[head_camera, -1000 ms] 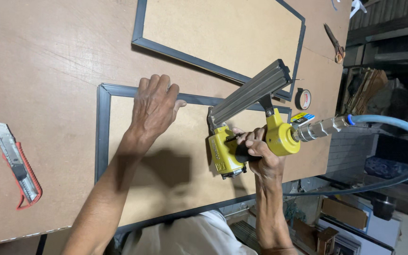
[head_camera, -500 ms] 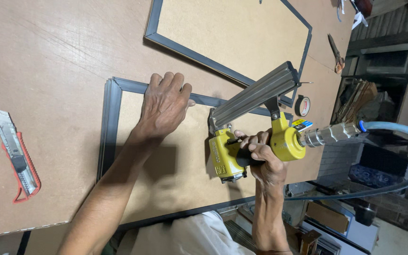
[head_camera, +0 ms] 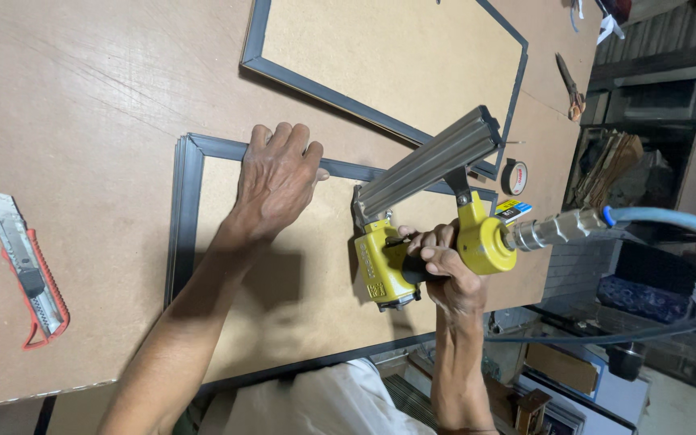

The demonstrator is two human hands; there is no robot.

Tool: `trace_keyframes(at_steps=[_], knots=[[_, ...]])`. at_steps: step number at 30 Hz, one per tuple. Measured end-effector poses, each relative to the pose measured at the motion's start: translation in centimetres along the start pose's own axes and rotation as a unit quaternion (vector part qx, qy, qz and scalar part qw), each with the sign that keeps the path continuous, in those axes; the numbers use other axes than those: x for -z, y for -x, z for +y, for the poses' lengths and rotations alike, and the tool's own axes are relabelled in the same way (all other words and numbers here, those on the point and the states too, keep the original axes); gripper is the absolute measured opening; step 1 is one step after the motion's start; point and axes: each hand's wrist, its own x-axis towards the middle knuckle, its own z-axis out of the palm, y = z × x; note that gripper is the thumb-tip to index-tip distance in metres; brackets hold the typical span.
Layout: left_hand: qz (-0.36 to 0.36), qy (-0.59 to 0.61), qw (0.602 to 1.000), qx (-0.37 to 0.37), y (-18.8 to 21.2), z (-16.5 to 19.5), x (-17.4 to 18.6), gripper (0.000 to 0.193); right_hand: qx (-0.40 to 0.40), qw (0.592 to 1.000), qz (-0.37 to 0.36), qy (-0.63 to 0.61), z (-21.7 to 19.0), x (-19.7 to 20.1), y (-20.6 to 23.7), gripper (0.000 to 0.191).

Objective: The person attaches backing boards to picture frames on a workbench. They position each frame, hold the backing board aligned, and drive nails along the frame edge using a pneumatic nail gun, working through a stack of frames one at a time.

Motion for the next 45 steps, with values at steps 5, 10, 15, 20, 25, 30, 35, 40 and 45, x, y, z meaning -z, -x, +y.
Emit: trace_keyframes(at_steps=[5, 10, 15, 20, 25, 30, 35, 40, 45], knots=[[0.003, -0.014, 1.000, 0.002, -0.1, 0.0, 0.4, 0.034, 0.070, 0.994, -0.089, 0.013, 1.5, 2.4, 1.0, 0.019], [0.046, -0.127, 0.990, 0.040, 2.6, 0.5, 3.6, 0.060, 0.105, 0.991, -0.079, -0.015, 4.1, 3.6, 2.2, 0.019], [0.020, -0.111, 0.966, 0.231, 13.5, 2.7, 6.6, 0.079, 0.176, 0.984, 0.006, -0.019, 7.8, 3.5, 2.7, 0.014], [-0.032, 0.091, 0.872, 0.481, 25.0, 3.6, 3.0, 0.069, 0.157, 0.978, -0.087, 0.105, 7.7, 4.9, 2.4, 0.013], [0.026, 0.135, 0.875, 0.465, 29.6, 1.9, 0.5, 0.053, 0.020, 0.978, -0.156, 0.137, 5.7, 5.9, 1.5, 0.040], [0.126, 0.168, 0.878, 0.431, 28.1, 4.4, 1.0, 0.047, 0.053, 0.961, -0.202, 0.181, 4.7, 5.9, 0.3, 0.039], [0.297, 0.155, 0.865, 0.375, 26.0, 7.4, 3.0, 0.040, 0.086, 0.949, -0.231, 0.195, 3.8, 4.0, -4.1, 0.029], [0.331, 0.168, 0.849, 0.376, 25.0, 6.7, 4.9, 0.040, 0.078, 0.911, -0.389, 0.109, 2.9, -2.6, -10.4, 0.012], [0.339, 0.159, 0.851, 0.370, 25.1, 6.4, 4.9, 0.038, -0.046, 0.909, -0.382, 0.163, 1.1, -8.5, -13.5, 0.017]])
